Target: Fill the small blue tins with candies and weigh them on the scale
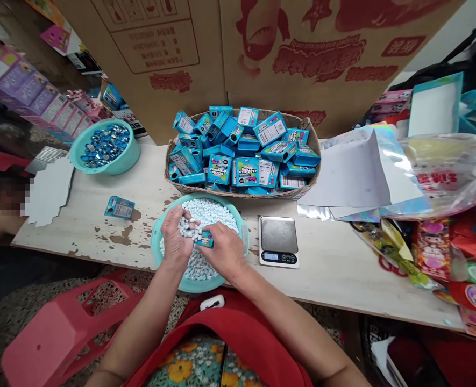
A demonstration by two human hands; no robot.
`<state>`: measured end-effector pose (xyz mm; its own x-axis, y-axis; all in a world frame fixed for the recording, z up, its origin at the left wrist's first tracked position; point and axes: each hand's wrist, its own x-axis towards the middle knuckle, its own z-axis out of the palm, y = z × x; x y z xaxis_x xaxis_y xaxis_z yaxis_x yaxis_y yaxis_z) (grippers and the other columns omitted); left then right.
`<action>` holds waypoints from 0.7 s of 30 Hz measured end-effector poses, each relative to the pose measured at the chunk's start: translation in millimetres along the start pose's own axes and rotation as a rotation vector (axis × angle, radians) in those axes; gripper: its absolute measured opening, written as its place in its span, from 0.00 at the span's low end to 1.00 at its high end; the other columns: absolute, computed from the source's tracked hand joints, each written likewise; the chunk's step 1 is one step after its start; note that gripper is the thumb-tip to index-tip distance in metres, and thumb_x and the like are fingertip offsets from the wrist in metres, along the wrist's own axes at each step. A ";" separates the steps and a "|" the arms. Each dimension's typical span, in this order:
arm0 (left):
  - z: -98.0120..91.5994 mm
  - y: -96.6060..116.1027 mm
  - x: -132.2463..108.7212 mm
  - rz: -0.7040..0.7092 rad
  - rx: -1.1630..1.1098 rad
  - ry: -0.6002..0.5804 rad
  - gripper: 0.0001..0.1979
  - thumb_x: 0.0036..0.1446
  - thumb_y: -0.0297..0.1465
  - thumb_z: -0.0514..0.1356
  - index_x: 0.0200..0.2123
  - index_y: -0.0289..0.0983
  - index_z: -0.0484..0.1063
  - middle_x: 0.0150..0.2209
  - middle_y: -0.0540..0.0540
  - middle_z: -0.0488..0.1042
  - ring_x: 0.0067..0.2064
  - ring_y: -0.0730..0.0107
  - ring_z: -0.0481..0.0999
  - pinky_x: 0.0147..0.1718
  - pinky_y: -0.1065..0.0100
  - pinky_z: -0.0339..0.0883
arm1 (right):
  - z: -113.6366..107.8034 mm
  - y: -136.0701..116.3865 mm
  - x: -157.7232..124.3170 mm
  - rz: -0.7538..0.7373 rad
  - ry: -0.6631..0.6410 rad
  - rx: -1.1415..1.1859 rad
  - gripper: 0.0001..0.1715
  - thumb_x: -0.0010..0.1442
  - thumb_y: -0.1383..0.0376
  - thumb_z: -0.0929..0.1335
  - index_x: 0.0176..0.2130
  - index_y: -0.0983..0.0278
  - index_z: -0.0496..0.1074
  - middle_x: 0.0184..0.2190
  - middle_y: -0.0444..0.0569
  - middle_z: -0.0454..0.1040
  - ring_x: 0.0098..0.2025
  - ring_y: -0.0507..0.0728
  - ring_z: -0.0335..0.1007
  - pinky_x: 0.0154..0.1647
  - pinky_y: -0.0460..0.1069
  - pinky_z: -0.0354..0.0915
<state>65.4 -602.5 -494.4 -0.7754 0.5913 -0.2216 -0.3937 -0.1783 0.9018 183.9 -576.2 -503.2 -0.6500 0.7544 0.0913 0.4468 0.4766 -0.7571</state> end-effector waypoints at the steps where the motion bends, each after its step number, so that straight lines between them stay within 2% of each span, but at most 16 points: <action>1: 0.9 -0.1 0.7 0.012 0.003 0.003 0.13 0.50 0.37 0.63 0.25 0.35 0.64 0.24 0.54 0.63 0.20 0.81 0.61 0.23 0.73 0.65 | 0.0 0.7 0.4 0.009 -0.003 0.001 0.18 0.49 0.67 0.74 0.41 0.63 0.71 0.37 0.49 0.74 0.42 0.60 0.70 0.41 0.52 0.64; 6: 4.8 0.5 -1.4 0.061 0.011 0.001 0.13 0.50 0.37 0.63 0.27 0.34 0.66 0.25 0.52 0.65 0.23 0.78 0.66 0.21 0.74 0.62 | -3.5 3.0 -0.1 -0.023 0.019 0.023 0.19 0.49 0.66 0.74 0.42 0.62 0.71 0.37 0.48 0.74 0.42 0.60 0.70 0.42 0.51 0.63; 10: 8.7 1.5 -4.6 0.059 0.030 -0.025 0.14 0.52 0.39 0.62 0.26 0.35 0.64 0.24 0.52 0.65 0.21 0.79 0.65 0.20 0.74 0.60 | -6.8 5.1 0.0 -0.020 0.061 0.046 0.18 0.49 0.66 0.74 0.41 0.61 0.71 0.37 0.47 0.74 0.42 0.60 0.70 0.42 0.52 0.62; 21: 19.1 3.4 -12.0 0.155 0.143 -0.002 0.15 0.53 0.39 0.62 0.26 0.35 0.63 0.20 0.54 0.63 0.23 0.77 0.66 0.27 0.72 0.63 | -8.8 3.0 -2.2 -0.034 0.063 0.080 0.19 0.48 0.67 0.75 0.42 0.62 0.71 0.37 0.47 0.74 0.42 0.59 0.70 0.42 0.52 0.62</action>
<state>82.9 -595.2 -481.6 -0.8203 0.5670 -0.0752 -0.1952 -0.1540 0.9686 192.0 -572.5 -499.9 -0.6232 0.7662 0.1564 0.3729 0.4670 -0.8018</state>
